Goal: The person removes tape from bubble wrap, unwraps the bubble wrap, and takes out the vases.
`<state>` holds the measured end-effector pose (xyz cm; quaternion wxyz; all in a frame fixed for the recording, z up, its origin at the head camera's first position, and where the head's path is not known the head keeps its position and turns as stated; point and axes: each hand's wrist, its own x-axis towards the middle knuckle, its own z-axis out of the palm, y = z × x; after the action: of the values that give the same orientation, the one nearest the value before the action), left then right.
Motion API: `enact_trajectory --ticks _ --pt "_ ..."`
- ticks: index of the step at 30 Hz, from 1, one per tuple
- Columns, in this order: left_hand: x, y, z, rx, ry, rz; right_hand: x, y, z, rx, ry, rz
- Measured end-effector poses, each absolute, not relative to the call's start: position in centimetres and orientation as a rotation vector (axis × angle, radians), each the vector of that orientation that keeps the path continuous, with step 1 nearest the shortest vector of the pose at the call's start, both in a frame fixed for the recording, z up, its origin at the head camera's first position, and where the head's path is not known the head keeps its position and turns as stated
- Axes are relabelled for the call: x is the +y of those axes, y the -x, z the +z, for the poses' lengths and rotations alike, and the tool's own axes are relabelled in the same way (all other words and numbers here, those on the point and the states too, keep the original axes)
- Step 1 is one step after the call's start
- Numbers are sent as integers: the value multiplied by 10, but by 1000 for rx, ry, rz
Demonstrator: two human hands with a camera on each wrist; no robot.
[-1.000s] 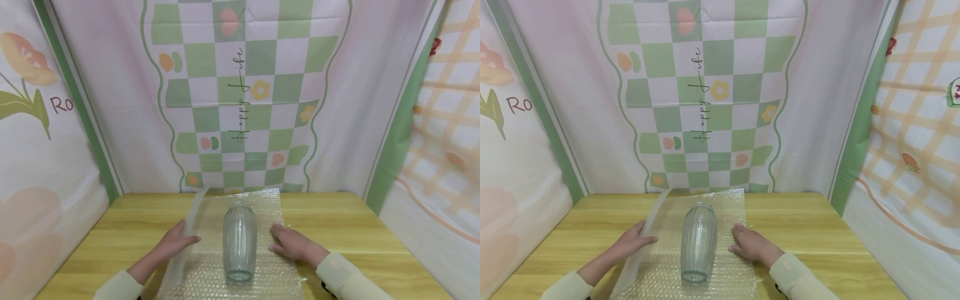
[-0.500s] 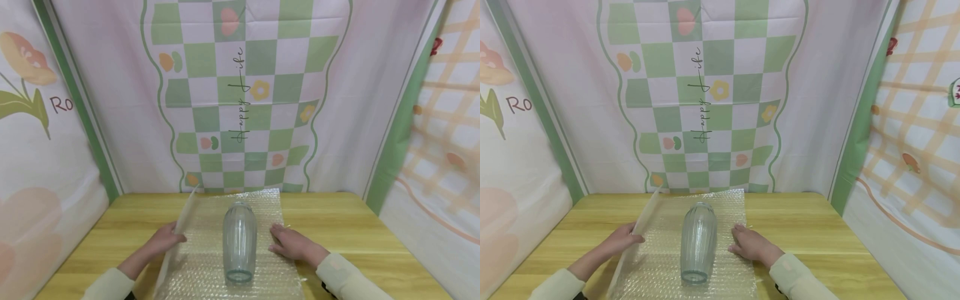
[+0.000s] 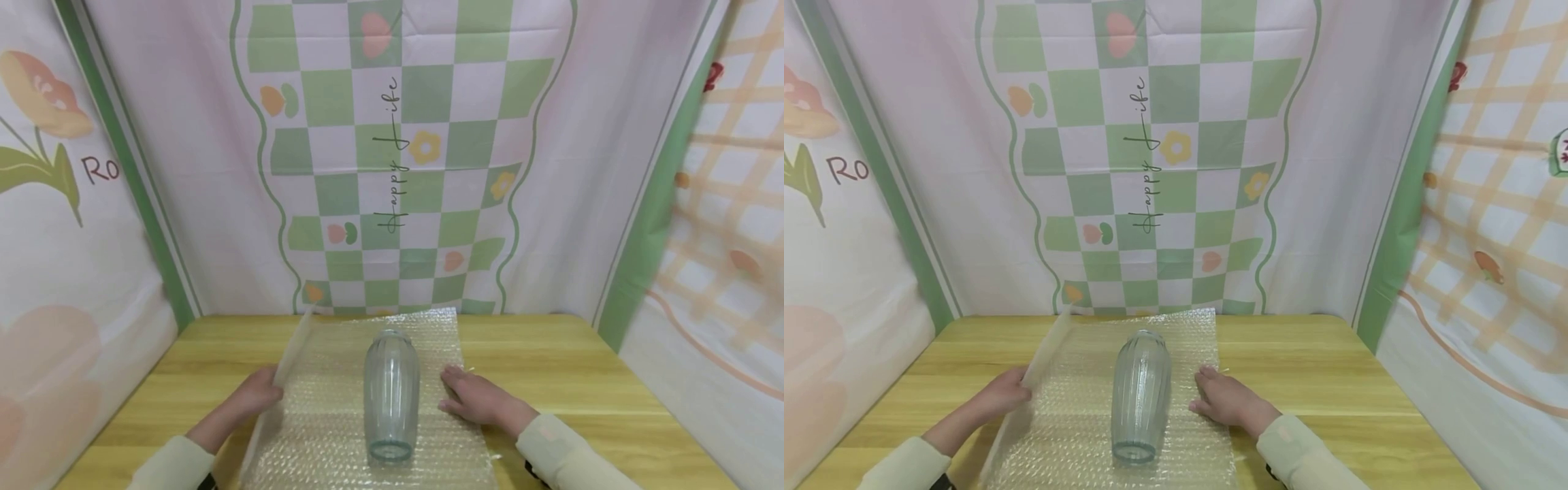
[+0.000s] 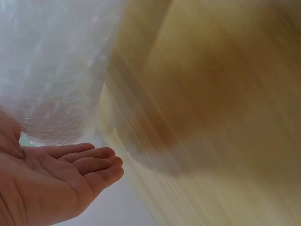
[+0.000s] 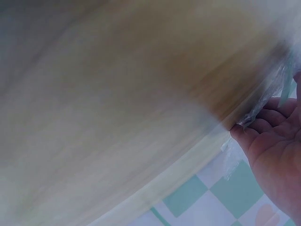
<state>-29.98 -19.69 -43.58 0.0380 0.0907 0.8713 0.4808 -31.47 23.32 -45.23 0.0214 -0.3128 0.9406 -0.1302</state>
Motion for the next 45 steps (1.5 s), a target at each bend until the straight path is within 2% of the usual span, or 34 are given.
enact_trajectory --ticks 31,40,45 --pt "-230 298 -434 2850 -161 1161 233 313 -451 2900 961 -419" --pt "-229 298 -435 2834 -48 1079 233 313 -452 2902 953 -423" --pt "-230 301 -442 2885 -124 1070 232 311 -451 2893 934 -440"
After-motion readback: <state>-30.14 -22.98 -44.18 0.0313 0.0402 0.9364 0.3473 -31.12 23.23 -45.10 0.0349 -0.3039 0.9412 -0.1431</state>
